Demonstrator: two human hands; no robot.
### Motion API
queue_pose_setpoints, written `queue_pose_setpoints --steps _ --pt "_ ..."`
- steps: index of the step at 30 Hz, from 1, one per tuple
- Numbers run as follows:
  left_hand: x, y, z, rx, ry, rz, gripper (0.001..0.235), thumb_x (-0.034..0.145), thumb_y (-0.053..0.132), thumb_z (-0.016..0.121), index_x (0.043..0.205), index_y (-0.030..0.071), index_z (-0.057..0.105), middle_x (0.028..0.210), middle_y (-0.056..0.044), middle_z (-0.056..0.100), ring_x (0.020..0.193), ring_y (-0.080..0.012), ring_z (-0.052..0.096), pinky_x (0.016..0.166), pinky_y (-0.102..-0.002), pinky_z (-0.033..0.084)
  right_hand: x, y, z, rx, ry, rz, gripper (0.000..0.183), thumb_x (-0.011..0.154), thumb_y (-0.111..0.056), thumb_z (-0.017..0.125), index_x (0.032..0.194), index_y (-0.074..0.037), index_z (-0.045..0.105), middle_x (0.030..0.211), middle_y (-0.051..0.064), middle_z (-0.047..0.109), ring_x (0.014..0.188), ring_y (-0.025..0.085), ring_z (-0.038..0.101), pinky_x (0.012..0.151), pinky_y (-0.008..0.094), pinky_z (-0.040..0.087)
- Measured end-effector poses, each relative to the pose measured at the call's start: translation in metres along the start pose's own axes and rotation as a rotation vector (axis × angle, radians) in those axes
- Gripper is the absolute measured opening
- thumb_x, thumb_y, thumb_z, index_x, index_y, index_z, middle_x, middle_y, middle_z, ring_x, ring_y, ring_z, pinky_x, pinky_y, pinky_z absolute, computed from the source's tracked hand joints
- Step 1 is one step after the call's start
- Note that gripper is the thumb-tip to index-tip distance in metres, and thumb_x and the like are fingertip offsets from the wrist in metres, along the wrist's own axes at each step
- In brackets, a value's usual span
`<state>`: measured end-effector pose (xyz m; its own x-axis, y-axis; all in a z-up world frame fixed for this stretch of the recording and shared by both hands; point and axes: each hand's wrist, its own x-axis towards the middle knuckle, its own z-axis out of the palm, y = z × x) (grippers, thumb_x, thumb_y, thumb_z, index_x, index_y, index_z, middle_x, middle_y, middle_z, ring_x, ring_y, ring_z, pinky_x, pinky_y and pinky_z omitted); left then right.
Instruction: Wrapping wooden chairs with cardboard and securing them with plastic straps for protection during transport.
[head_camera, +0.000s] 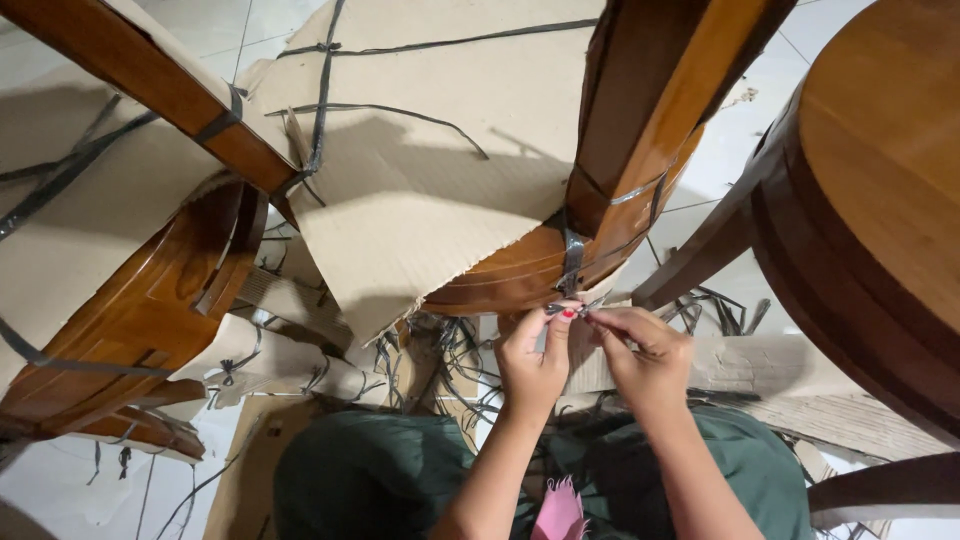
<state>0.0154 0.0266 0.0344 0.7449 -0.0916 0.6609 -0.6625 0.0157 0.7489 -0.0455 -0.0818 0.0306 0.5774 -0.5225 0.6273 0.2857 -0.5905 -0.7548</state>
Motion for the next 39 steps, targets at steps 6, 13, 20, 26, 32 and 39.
queue_pose_setpoints --steps 6,13,20,26,32,39 --pt "0.004 0.014 -0.005 0.197 0.036 0.151 0.013 0.097 0.016 0.069 0.101 0.018 0.081 0.081 0.004 0.077 0.084 -0.0204 0.076 0.091 -0.031 0.052 -0.007 0.005 0.008 -0.188 0.166 -0.330 0.012 0.082 0.007 0.081 0.083 -0.006 0.079 0.079 0.012 0.070 0.066 0.034 0.066 0.068 0.038 0.056" --pt "-0.005 0.006 -0.010 0.382 -0.048 0.320 0.022 0.099 0.017 0.062 0.119 0.016 0.071 0.088 0.010 0.079 0.086 -0.0100 0.070 0.095 -0.031 0.043 -0.013 -0.006 0.006 0.156 0.006 0.127 0.017 0.101 -0.003 0.063 0.090 0.000 0.076 0.083 0.015 0.072 0.077 0.024 0.063 0.082 0.040 0.051" --pt "-0.012 -0.006 -0.005 0.285 -0.052 0.207 0.020 0.096 0.014 0.064 0.115 0.012 0.071 0.092 0.006 0.082 0.084 -0.0174 0.071 0.090 -0.029 0.050 -0.004 -0.011 0.009 0.311 -0.049 0.507 0.009 0.096 -0.003 0.070 0.094 0.000 0.078 0.073 0.007 0.071 0.069 0.012 0.058 0.073 0.029 0.052" --pt "-0.005 0.009 -0.003 0.252 -0.030 0.122 0.020 0.091 0.018 0.077 0.110 0.012 0.071 0.093 0.005 0.082 0.085 -0.0168 0.077 0.083 -0.028 0.059 -0.006 0.002 0.008 0.209 -0.039 0.353 0.009 0.097 -0.001 0.069 0.093 -0.002 0.077 0.073 0.009 0.067 0.071 0.013 0.057 0.072 0.032 0.051" --pt "-0.008 0.004 0.002 0.264 -0.053 0.052 0.021 0.087 0.019 0.081 0.097 0.014 0.063 0.089 0.005 0.082 0.082 -0.0134 0.079 0.076 -0.027 0.061 -0.001 0.006 0.007 0.137 -0.063 0.178 0.011 0.097 -0.004 0.068 0.091 -0.005 0.078 0.076 0.009 0.069 0.068 0.018 0.061 0.074 0.034 0.052" --pt "-0.015 -0.008 0.003 0.252 -0.056 0.072 0.023 0.087 0.019 0.082 0.100 0.013 0.063 0.090 0.005 0.082 0.084 -0.0138 0.079 0.076 -0.027 0.062 -0.002 0.017 0.004 0.071 -0.082 0.058 0.008 0.095 -0.004 0.071 0.092 -0.007 0.078 0.079 0.009 0.071 0.072 0.025 0.066 0.077 0.039 0.053"
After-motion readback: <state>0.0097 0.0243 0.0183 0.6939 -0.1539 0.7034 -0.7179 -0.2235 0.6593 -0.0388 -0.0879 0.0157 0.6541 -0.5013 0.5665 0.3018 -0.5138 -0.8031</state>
